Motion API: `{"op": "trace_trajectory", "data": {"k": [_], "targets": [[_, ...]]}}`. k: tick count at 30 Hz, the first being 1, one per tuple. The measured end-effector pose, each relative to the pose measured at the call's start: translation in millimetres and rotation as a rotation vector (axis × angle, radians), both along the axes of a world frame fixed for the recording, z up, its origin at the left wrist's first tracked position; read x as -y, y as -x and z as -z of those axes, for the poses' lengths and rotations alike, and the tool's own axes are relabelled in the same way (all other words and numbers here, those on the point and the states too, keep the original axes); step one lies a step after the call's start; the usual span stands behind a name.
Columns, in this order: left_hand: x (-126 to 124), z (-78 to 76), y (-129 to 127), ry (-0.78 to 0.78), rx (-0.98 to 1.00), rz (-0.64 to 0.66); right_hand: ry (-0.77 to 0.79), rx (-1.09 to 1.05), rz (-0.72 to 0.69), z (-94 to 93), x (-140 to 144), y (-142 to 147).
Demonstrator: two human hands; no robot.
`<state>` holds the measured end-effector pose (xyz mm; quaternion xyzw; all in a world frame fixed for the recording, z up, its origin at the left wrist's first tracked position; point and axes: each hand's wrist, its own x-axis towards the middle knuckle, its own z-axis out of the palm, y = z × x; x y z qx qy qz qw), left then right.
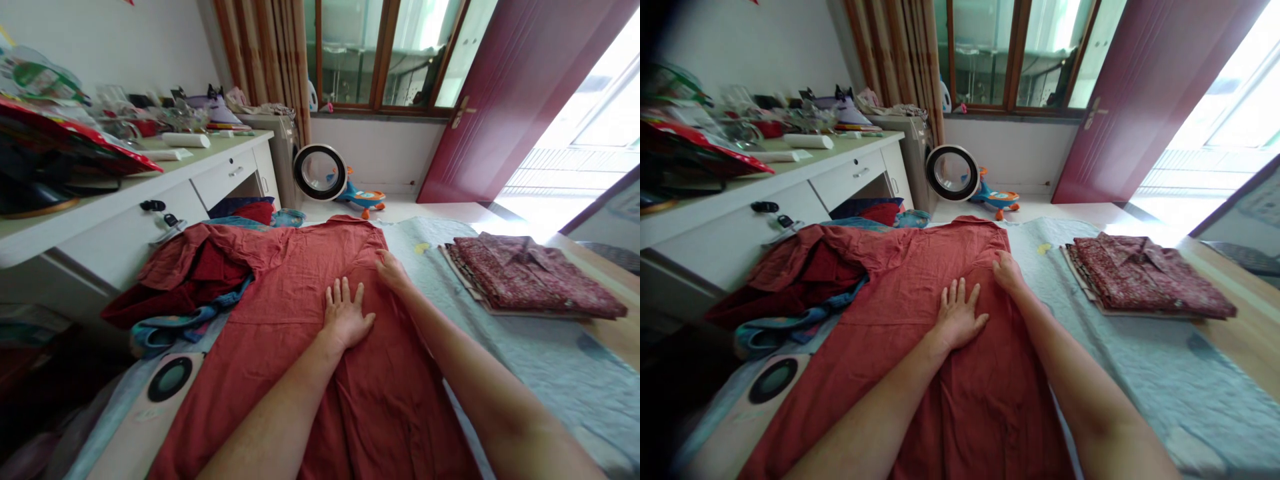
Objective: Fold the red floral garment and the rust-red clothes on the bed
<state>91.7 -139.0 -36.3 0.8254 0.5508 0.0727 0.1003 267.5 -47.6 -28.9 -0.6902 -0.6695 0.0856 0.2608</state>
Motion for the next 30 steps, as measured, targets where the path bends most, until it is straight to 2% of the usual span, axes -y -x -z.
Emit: {"op": "trace_trajectory", "data": {"k": [4, 7, 10, 14, 20, 22, 24, 27, 30], "targets": [[-0.4, 1.0, 0.2, -0.008, -0.002, 0.005, -0.100, 0.064, -0.216, 11.9, 56.0, 9.1], [-0.7, 3.2, 0.8, -0.032, -0.002, 0.005, -0.038, 0.189, -0.207, 16.3, 85.5, 16.0], [-0.6, 4.8, 1.3, -0.056, -0.007, 0.010, 0.090, 0.283, -0.147, 11.8, 94.7, 16.6], [0.8, 4.8, 1.6, -0.085, -0.015, 0.005, 0.259, 0.344, -0.081, 2.5, 93.3, 7.8], [3.3, 4.0, 1.7, -0.123, -0.047, -0.002, 0.381, 0.353, 0.014, -10.4, 103.9, -7.4], [3.7, 3.8, 1.4, -0.127, -0.055, -0.004, 0.346, 0.347, 0.048, -13.8, 117.2, -5.7], [3.9, 3.4, 0.9, -0.125, -0.061, -0.009, 0.239, 0.335, 0.034, -14.5, 135.8, 0.5], [3.7, 2.2, 0.4, -0.106, -0.075, -0.012, 0.119, 0.307, -0.111, -9.5, 165.8, 12.3], [3.3, 0.8, 0.1, -0.091, -0.087, -0.010, 0.138, 0.309, -0.185, -2.5, 187.3, 16.8]]}}
